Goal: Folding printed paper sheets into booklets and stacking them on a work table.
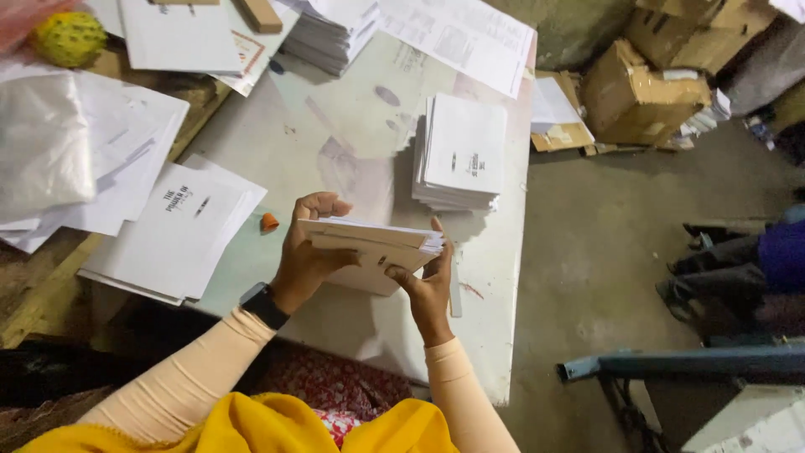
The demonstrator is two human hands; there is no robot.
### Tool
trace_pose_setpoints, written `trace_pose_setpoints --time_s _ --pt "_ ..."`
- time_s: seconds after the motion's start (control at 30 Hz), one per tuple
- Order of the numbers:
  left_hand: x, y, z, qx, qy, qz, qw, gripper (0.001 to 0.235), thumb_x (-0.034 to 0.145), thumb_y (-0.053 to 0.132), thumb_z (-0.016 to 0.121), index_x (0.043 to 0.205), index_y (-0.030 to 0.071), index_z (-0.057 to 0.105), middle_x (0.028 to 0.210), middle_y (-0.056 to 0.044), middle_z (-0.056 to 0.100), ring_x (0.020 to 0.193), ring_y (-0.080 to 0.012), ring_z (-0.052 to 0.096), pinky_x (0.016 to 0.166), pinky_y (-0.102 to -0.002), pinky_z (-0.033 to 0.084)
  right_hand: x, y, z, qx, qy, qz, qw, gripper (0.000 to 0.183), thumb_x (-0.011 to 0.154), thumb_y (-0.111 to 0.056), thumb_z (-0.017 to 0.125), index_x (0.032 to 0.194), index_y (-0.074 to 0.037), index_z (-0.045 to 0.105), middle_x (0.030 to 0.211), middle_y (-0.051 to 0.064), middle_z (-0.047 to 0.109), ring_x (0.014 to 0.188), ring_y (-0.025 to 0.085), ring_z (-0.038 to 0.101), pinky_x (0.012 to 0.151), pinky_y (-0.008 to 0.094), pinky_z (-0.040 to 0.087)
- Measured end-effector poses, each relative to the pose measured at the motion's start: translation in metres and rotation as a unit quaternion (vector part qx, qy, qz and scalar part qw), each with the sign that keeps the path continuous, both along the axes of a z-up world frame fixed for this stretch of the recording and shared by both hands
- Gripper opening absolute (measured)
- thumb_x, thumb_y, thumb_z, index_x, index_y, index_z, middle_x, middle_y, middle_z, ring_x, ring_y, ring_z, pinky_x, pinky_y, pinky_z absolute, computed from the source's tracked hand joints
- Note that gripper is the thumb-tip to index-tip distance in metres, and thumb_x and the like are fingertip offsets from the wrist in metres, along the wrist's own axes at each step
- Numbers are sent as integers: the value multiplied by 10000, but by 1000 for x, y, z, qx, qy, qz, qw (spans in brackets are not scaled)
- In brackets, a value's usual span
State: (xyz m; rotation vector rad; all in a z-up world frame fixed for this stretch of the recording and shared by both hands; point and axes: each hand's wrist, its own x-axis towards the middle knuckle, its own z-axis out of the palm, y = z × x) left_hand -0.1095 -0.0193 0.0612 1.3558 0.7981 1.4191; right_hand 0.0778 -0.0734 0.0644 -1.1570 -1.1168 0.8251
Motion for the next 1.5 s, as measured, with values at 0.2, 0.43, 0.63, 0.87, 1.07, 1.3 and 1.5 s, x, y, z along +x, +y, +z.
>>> trace_pose_setpoints --time_s 0.2,0.43,0.63,0.87,1.07,1.3,1.5 --pt "13 -9 12 34 12 12 999 1087 521 188 944 1411 85 329 1292 -170 522 1216 -268 472 1081 -483 339 -29 -10 18 -82 -13 -4 997 913 595 -99 924 1356 -60 423 1192 183 603 1175 298 542 1075 496 342" --pt "-6 0 25 110 36 -17 993 1217 556 485 864 1501 55 230 1316 -218 488 1233 -305 465 1104 -518 309 -36 -8 21 -24 22 13 999 1321 503 -124 949 1551 -197 148 1421 175 452 1307 267 428 1106 453 318" --pt "-4 -8 10 85 -8 -18 996 1266 543 481 877 1501 26 185 1291 -227 505 1205 -309 481 1098 -525 306 -38 -16 16 -4 3 4 1000 1341 517 -135 932 1557 -212 90 1483 216 374 1343 343 381 1121 506 289" --pt "0 -12 -36 33 37 -2 999 834 657 311 874 1316 48 436 1114 -123 571 1047 -253 595 981 -430 436 -41 -10 -2 -43 53 -29 997 836 564 -76 915 1272 -130 475 1035 76 622 944 191 603 870 389 507" --pt "2 -22 -54 -5 50 18 999 525 813 254 776 1217 55 506 977 -98 597 924 -233 620 872 -404 486 -33 -11 -34 -66 61 -51 995 571 620 -76 889 1113 -90 601 904 57 606 811 145 568 742 357 521" --pt "-7 -27 -23 -93 23 -16 995 698 656 322 839 1224 130 481 1019 -34 616 902 -153 622 761 -273 517 -25 -26 0 -112 46 -52 991 977 501 -240 828 1368 -127 389 1217 111 536 1069 232 538 829 349 516" --pt "0 -26 -37 -41 74 39 996 813 672 312 868 1346 133 450 1169 -89 564 1105 -241 543 1002 -403 398 -38 -30 2 -30 12 0 999 1175 564 -270 896 1523 -86 243 1105 102 534 1019 212 500 956 385 399"
